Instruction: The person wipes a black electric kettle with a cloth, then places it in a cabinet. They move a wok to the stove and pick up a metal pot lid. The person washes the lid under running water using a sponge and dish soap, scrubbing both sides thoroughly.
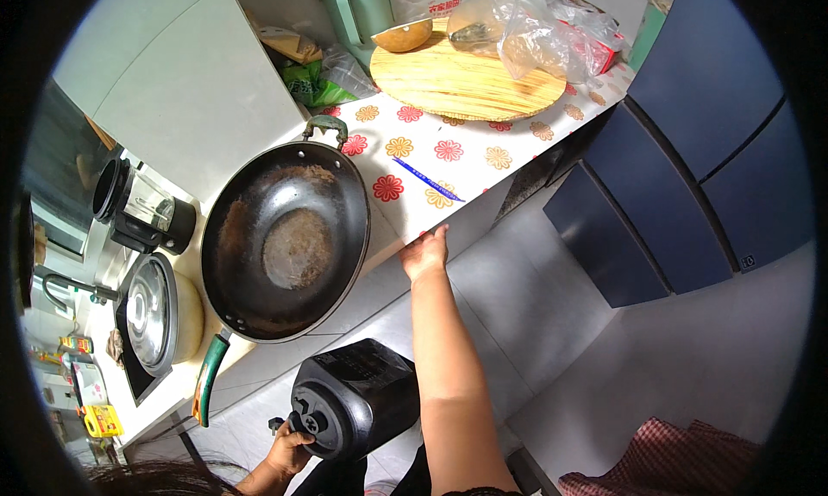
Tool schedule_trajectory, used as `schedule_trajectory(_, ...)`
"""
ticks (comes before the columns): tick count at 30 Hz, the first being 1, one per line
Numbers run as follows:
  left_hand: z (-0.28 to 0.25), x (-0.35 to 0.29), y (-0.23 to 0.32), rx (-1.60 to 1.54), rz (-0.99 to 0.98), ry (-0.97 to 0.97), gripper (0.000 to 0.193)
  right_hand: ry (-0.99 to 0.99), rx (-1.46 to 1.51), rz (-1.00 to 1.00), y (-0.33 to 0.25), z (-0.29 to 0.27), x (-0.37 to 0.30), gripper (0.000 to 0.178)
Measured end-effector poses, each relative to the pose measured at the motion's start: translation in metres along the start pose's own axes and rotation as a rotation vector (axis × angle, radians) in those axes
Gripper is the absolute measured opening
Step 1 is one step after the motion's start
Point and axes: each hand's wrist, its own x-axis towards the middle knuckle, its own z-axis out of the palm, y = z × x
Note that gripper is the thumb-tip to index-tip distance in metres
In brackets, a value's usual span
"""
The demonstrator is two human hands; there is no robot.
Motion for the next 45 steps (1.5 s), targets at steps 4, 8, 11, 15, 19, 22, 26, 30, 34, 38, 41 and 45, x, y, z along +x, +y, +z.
schedule_trajectory(4,0.008,0.001,0.008,0.050,-0.002,0.012,0.061,0.085,-0.134,0.013,-0.016,-0.020,-0.007,0.077)
schedule_trajectory(8,0.014,0.008,0.009,0.080,0.006,-0.026,0.062,0.196,-0.426,-0.007,-0.057,-0.057,-0.048,0.057)
schedule_trajectory(11,0.030,0.020,0.005,0.108,-0.049,-0.027,0.061,0.278,-0.681,-0.109,-0.099,-0.090,-0.083,0.043)
schedule_trajectory(15,0.062,0.043,-0.011,0.096,-0.100,-0.071,0.063,0.456,-0.964,-0.205,-0.154,-0.103,-0.119,0.039)
schedule_trajectory(19,0.095,0.070,-0.034,0.086,-0.114,-0.106,0.064,0.494,-1.118,-0.270,-0.194,-0.103,-0.142,0.035)
schedule_trajectory(22,0.128,0.077,-0.044,0.084,-0.105,-0.100,0.064,0.505,-1.155,-0.308,-0.217,-0.105,-0.148,0.031)
schedule_trajectory(26,0.153,0.079,-0.055,0.042,-0.088,-0.139,0.065,0.533,-1.470,-0.706,-0.267,-0.170,-0.117,0.027)
schedule_trajectory(30,0.172,0.076,-0.066,-0.007,-0.024,-0.106,0.065,0.730,-1.946,-0.920,-0.305,-0.137,-0.123,0.029)
schedule_trajectory(34,0.198,0.069,-0.058,-0.019,-0.054,-0.080,0.064,0.841,-2.165,-0.939,-0.350,-0.130,-0.108,0.032)
schedule_trajectory(38,0.218,0.070,-0.047,-0.001,-0.047,-0.042,0.062,0.935,-2.270,-0.958,-0.365,-0.128,-0.094,0.046)
schedule_trajectory(41,0.218,0.083,-0.044,-0.014,-0.052,-0.053,0.063,0.983,-2.301,-0.865,-0.364,-0.103,-0.098,0.053)
schedule_trajectory(45,0.231,0.104,-0.044,-0.051,-0.053,-0.015,0.066,1.075,-2.344,-0.851,-0.366,-0.107,-0.083,0.059)
